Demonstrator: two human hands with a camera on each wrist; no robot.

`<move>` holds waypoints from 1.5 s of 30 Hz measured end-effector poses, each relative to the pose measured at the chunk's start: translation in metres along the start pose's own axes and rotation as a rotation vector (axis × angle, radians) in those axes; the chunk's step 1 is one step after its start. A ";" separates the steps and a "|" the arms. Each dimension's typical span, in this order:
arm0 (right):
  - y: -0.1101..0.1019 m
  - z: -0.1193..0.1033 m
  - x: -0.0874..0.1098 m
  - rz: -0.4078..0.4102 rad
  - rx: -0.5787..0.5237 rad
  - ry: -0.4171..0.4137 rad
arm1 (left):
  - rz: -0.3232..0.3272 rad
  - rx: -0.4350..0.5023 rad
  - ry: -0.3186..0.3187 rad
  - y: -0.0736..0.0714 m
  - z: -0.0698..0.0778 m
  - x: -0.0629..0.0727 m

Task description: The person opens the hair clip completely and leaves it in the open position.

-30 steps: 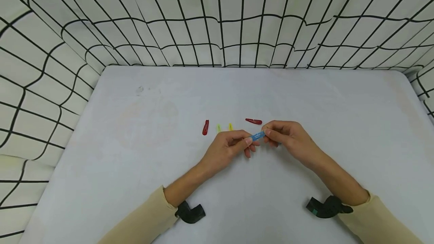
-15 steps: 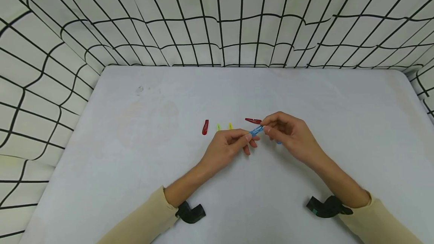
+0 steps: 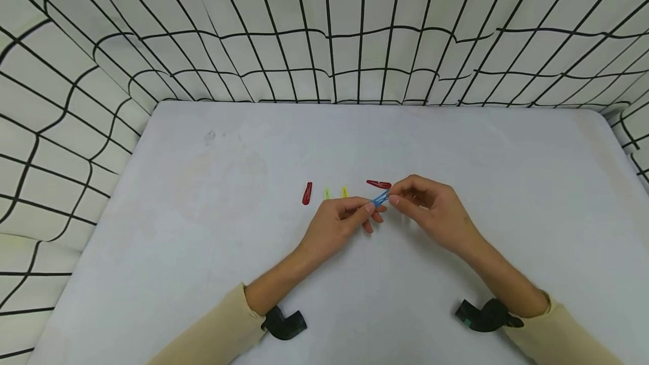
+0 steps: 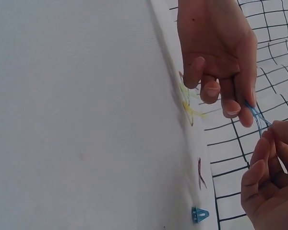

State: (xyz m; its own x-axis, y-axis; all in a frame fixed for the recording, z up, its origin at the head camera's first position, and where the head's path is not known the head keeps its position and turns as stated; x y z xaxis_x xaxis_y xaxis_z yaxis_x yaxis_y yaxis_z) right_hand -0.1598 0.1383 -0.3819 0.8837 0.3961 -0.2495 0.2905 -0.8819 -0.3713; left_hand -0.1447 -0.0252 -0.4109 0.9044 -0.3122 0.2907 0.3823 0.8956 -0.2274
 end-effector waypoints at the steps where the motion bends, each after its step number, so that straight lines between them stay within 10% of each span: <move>1: 0.000 0.000 0.001 0.002 0.005 0.001 | -0.005 -0.005 -0.005 0.001 -0.001 0.000; 16: 0.003 -0.003 0.000 0.033 0.019 -0.020 | -0.045 -0.041 -0.057 0.008 -0.005 0.000; 30: 0.008 0.001 -0.001 0.036 0.091 0.002 | 0.112 0.000 -0.034 -0.005 -0.002 0.005; 45: 0.022 0.019 -0.014 -0.008 0.132 0.069 | 0.210 -0.326 -0.017 -0.002 0.000 0.018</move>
State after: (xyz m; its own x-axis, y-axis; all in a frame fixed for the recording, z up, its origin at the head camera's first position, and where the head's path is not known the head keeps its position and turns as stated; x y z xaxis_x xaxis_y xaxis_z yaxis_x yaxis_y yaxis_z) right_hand -0.1730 0.1183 -0.4032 0.9059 0.3805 -0.1861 0.2508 -0.8358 -0.4884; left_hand -0.1292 -0.0330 -0.4055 0.9673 -0.1251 0.2208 0.2316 0.7909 -0.5665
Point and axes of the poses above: each hand's wrist, its own x-axis away from the middle knuckle, its own y-axis out of the palm, z = x × y, the point moved 9 cm from there along -x, towards the middle knuckle, and after that the axes turned 12 degrees about -y, right-handed, at the moved point
